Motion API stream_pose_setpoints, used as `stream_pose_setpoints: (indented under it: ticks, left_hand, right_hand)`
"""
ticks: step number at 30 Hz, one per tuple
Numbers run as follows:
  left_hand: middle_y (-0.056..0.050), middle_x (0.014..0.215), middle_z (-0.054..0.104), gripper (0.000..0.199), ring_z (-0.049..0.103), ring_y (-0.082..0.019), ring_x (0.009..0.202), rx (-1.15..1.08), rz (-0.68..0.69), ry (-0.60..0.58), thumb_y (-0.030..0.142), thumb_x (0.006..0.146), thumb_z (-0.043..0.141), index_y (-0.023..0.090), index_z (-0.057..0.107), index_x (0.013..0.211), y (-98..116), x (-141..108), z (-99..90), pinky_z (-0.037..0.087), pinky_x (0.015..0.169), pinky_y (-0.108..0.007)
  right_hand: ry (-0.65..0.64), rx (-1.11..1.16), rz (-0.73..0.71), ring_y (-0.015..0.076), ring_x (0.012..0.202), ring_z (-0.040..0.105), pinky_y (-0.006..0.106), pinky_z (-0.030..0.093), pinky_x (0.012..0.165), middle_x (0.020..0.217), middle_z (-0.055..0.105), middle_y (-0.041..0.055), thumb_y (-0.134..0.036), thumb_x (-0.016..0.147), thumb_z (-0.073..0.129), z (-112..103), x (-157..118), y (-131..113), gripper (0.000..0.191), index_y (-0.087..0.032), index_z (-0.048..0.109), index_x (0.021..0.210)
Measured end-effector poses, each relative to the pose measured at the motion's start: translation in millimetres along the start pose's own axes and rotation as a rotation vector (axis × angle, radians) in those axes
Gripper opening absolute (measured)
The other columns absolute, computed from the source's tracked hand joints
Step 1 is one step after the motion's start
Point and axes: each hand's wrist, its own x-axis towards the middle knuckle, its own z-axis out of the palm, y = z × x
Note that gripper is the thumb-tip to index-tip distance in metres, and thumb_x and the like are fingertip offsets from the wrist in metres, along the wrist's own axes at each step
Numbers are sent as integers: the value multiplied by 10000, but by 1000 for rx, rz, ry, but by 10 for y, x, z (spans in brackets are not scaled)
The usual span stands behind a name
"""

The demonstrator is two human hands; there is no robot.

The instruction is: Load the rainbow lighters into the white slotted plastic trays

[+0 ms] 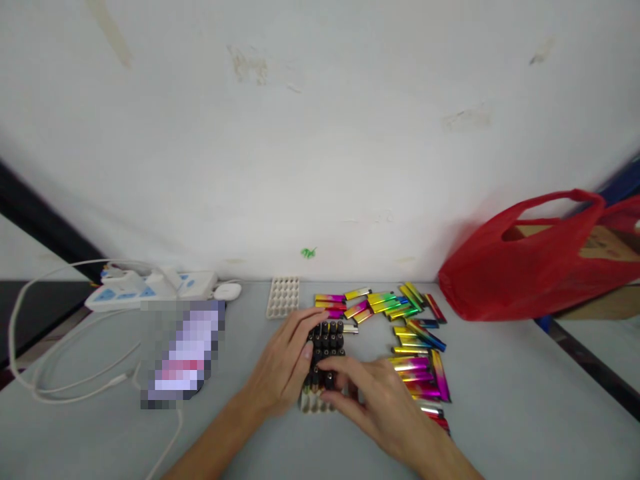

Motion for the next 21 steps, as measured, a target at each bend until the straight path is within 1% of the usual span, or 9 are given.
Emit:
stream_pose_setpoints:
  ticks: [4, 6, 8, 11, 12, 14, 17, 19, 21]
  left_hand:
    - [-132, 1618, 498, 490, 493, -297, 1490, -12, -5, -15, 285, 1168, 293, 258, 430, 1638, 9, -5, 7, 394, 1277, -497]
    - [-128, 1621, 500, 493, 500, -296, 1490, -17, -9, -18, 291, 1168, 297, 263, 431, 1641, 18, -9, 4, 400, 1275, -490]
    - [-124, 1621, 509, 490, 506, -300, 1492, -19, -6, -13, 315, 1170, 305, 269, 442, 1638, 23, -11, -5, 406, 1274, -486]
    - [-139, 1625, 511, 517, 506, -328, 1499, -30, 22, -15, 437, 1173, 316, 265, 437, 1646, 28, -2, -25, 412, 1273, -502]
    - [-148, 1629, 504, 550, 505, -339, 1502, -36, 31, -26, 495, 1168, 319, 261, 423, 1655, 32, 4, -31, 413, 1272, -510]
    - [-166, 1642, 479, 643, 496, -361, 1508, -49, 39, -59, 617, 1143, 330, 254, 396, 1669, 44, 19, -38, 413, 1272, -525]
    - [-178, 1661, 443, 742, 474, -388, 1523, -52, 49, -115, 717, 1090, 410, 255, 385, 1670, 67, 34, -32, 405, 1278, -551]
    - [-177, 1659, 438, 741, 466, -393, 1526, -26, 50, -126, 678, 1064, 533, 260, 391, 1660, 77, 36, -17, 401, 1281, -563]
    - [-175, 1646, 447, 748, 471, -392, 1519, 14, 38, -108, 574, 1021, 674, 265, 398, 1644, 82, 34, 0, 404, 1279, -573]
  right_hand:
    - [43, 16, -17, 184, 827, 797, 291, 484, 744, 999, 837, 1, -332, 1120, 660, 12, 3, 34, 124, -259, 682, 1217]
    - [53, -11, -37, 190, 815, 790, 305, 477, 734, 998, 835, 9, -304, 1125, 643, 19, -5, 34, 103, -253, 688, 1201]
    - [82, -24, -57, 182, 741, 760, 311, 467, 704, 919, 812, -4, -269, 1109, 647, 18, -13, 28, 105, -249, 690, 1204]
    - [231, -26, -21, 164, 648, 691, 306, 470, 668, 824, 750, -18, -211, 1089, 621, -12, -1, 61, 113, -240, 688, 1176]
    - [293, -31, 24, 164, 645, 675, 305, 482, 669, 830, 739, -13, -197, 1086, 609, -28, 12, 91, 121, -236, 684, 1173]
    - [370, -74, 127, 186, 733, 685, 315, 521, 718, 926, 738, 23, -164, 1080, 590, -60, 51, 181, 157, -230, 681, 1189]
    - [284, -227, 158, 278, 1060, 682, 400, 570, 907, 1175, 685, 118, -68, 1038, 565, -70, 103, 344, 305, -212, 696, 1274]
    - [187, -345, 145, 322, 1109, 643, 460, 583, 934, 1180, 643, 145, -21, 997, 578, -40, 115, 431, 406, -187, 691, 1350]
    - [131, -444, 158, 337, 1065, 624, 488, 596, 904, 1121, 625, 146, -5, 975, 601, 1, 112, 485, 460, -164, 677, 1399]
